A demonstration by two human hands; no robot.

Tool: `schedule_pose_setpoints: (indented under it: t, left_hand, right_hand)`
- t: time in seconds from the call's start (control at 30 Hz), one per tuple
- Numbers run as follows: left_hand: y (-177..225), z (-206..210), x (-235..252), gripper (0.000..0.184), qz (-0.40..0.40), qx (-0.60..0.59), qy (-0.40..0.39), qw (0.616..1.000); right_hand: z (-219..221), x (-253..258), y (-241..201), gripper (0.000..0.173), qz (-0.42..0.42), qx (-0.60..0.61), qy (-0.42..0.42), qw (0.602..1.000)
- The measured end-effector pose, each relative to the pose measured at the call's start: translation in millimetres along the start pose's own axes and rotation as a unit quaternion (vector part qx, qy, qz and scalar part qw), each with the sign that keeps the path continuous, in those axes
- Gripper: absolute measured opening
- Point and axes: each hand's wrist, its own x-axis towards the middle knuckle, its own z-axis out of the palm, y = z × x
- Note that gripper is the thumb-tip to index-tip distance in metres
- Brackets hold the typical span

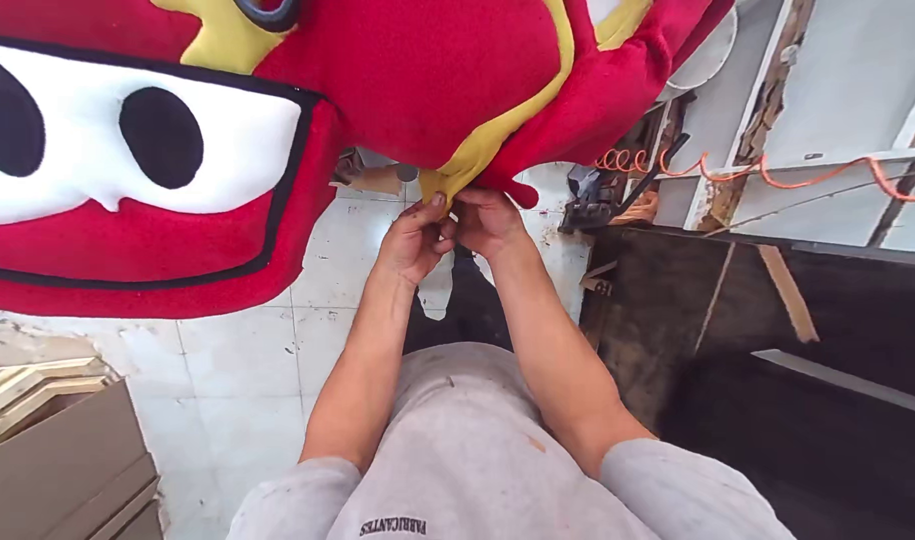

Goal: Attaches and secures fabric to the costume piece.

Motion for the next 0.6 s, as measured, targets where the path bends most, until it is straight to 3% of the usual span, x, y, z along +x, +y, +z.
schedule_pose_setpoints:
  t: [0.17, 0.33, 0.47, 0.6]
  left_hand:
    - [-1, -1, 6, 0.015, -0.030, 0.008, 0.014, 0.999]
    - [-14, 9, 13, 0.008, 0.046, 0.090, 0.071, 0.992]
    - [-28, 9, 18, 0.007, 0.091, 0.096, 0.080, 0.988]
    - [-33, 11, 25, 0.007, 0.100, 0.089, 0.077, 0.988]
  right_hand:
    - [-8, 4, -10, 0.017, 0.062, -0.012, -0.060, 0.996]
    - [-9, 2, -14, 0.009, 0.048, -0.138, 0.110, 0.983]
    - [2, -36, 7, 0.011, -0.131, -0.274, 0.214, 0.928]
    - [9, -55, 36, 0.016, -0.342, -0.283, 0.273, 0.854]
